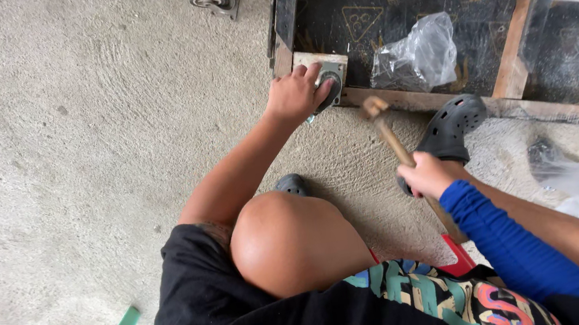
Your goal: The person is installing caster wheels onto a wooden frame. They use a hammer to drive nails through the wheel's mounting plate into the wood, securing it in place.
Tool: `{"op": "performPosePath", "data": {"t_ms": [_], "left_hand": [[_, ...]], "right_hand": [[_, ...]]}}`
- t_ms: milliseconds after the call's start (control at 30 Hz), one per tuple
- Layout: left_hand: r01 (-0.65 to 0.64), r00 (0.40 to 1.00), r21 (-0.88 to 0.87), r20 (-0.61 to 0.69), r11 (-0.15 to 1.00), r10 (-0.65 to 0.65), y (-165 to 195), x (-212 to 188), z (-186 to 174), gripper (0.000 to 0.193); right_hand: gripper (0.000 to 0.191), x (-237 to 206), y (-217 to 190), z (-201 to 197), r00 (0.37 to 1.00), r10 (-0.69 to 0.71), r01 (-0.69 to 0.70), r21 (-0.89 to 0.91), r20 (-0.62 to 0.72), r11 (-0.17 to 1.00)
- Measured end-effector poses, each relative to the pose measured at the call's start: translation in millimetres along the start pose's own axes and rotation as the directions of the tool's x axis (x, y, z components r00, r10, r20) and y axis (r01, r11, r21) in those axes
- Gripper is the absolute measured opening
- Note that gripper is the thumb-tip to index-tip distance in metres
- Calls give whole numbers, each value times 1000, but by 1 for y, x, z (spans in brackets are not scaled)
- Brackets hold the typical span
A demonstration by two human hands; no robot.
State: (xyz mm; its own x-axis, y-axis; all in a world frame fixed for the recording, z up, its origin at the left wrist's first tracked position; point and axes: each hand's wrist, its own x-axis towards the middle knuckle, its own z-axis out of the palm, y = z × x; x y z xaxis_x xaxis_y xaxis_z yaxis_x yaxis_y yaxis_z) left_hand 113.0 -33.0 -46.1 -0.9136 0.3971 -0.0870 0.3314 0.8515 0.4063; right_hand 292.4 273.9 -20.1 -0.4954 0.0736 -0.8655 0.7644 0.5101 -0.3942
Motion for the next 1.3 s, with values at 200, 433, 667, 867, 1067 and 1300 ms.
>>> {"op": "performPosePath", "data": {"t_ms": [200,433,667,867,1067,1300], "left_hand": [[-57,986,-23,155,998,60,-2,-3,-18,85],[-97,974,-105,196,990,117,-2,-19,-13,73],[-130,965,2,229,992,126,-21,-3,-12,69],[-160,965,-9,210,987,159,-23,1,-17,68],[-179,962,-10,209,984,177,-24,-1,-15,65],[-202,935,-10,295,979,196,-23,2,-22,63]], "right_hand": [[24,-9,-17,-18,1000,0,0,86,4,996],[30,11,-59,-56,950,-221,194,-139,-220,971],[37,64,-94,-97,762,-557,291,-593,-331,751],[28,91,-97,-57,954,-247,279,195,-172,940],[21,98,-100,-46,971,-216,237,318,-98,918],[33,90,-98,-38,948,-287,285,-38,-134,958]]}}
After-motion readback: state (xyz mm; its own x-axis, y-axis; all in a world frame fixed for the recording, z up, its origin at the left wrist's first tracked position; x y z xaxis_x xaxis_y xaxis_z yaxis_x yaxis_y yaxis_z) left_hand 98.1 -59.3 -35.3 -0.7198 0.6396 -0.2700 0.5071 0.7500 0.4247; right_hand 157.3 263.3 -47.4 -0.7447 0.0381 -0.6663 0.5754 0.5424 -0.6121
